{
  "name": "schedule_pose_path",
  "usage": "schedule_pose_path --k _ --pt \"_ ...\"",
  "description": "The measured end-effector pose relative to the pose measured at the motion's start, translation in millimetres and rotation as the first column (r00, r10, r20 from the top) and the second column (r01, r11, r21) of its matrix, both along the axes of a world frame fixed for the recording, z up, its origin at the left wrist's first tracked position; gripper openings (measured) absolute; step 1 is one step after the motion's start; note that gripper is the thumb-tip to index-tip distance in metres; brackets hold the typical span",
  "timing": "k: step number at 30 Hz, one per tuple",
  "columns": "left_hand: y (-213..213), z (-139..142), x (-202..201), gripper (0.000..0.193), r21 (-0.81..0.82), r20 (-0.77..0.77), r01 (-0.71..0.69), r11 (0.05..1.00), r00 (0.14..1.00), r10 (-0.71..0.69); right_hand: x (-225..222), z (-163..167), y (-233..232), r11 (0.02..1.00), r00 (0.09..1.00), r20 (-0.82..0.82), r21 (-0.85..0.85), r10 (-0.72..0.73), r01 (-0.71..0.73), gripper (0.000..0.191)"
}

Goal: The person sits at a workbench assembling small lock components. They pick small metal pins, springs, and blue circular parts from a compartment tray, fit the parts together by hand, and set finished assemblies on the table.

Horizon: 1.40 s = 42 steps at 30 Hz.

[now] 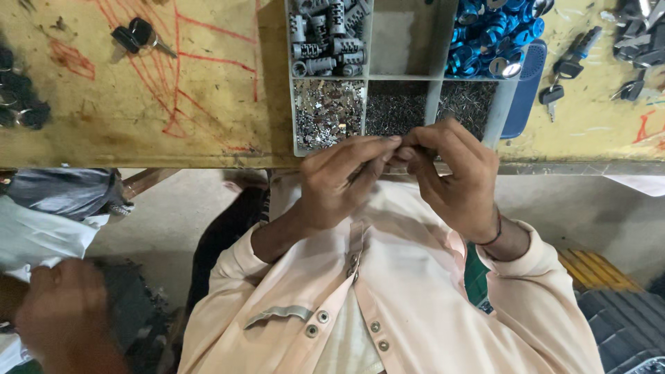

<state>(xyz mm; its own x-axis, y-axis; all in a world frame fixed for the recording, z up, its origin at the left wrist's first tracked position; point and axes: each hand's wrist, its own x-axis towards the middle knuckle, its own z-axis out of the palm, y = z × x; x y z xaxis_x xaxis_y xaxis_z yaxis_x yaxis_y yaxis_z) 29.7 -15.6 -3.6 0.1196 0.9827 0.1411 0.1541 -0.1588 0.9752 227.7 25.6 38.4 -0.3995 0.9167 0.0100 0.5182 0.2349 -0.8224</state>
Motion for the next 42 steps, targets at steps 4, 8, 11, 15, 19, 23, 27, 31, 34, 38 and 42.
schedule_pose_path --k 4,8,11,15,19,23,27,31,34,38,42 --pt "-2.0 1.6 3.4 0.034 0.075 -0.118 -0.029 0.997 0.992 0.038 -1.3 -0.8 -2.5 0.985 0.997 -0.037 -0.159 -0.07 0.063 0.013" --pt "-3.4 1.7 7.3 0.034 0.103 -0.108 -0.056 0.993 0.992 0.067 0.7 -4.7 -4.3 0.92 0.977 -0.156 -0.385 -0.145 0.075 0.008" --pt "-2.4 1.8 4.4 0.037 0.152 -0.146 -0.037 0.988 0.988 0.059 3.1 -7.6 -3.9 0.892 0.958 -0.232 -0.449 -0.167 0.047 0.008" --pt "-0.4 6.9 -3.8 0.045 0.236 -0.301 0.072 0.969 0.954 0.002 1.9 -9.7 -6.4 0.884 0.943 -0.265 -0.463 -0.203 0.059 0.01" --pt "1.7 15.3 10.2 0.038 -0.02 -0.109 -0.068 0.997 0.992 0.066 -4.9 -8.9 -13.8 0.99 0.99 0.005 -0.016 -0.138 0.138 0.018" --pt "8.4 13.9 12.6 0.016 -0.246 0.235 -0.084 0.966 0.961 0.144 -5.5 -5.0 -12.6 0.984 0.996 0.051 0.166 -0.076 0.067 0.022" --pt "14.5 3.9 -10.4 0.016 -0.549 0.602 0.403 0.732 0.798 0.012 5.9 3.5 4.5 0.776 0.901 -0.334 -0.631 -0.276 0.004 0.032" --pt "9.6 3.4 -11.3 0.015 -0.438 0.462 0.338 0.833 0.879 -0.114 19.4 9.8 25.0 0.47 0.876 -0.425 -0.836 -0.229 -0.283 0.02" --pt "14.5 0.3 -6.5 0.012 -0.305 0.224 0.131 0.943 0.973 -0.063 33.3 14.9 30.3 0.987 0.855 0.494 -0.097 0.156 -0.125 0.009" --pt "18.2 -2.7 -5.5 0.009 -0.299 0.202 0.082 0.951 0.979 -0.021 41.0 6.2 28.7 0.981 0.709 0.695 0.023 0.121 -0.191 0.013" --pt "16.9 -3.5 -6.2 0.01 -0.257 0.163 0.082 0.963 0.986 -0.04 43.7 -0.9 25.0 0.987 0.759 0.641 0.014 0.115 -0.162 0.014"
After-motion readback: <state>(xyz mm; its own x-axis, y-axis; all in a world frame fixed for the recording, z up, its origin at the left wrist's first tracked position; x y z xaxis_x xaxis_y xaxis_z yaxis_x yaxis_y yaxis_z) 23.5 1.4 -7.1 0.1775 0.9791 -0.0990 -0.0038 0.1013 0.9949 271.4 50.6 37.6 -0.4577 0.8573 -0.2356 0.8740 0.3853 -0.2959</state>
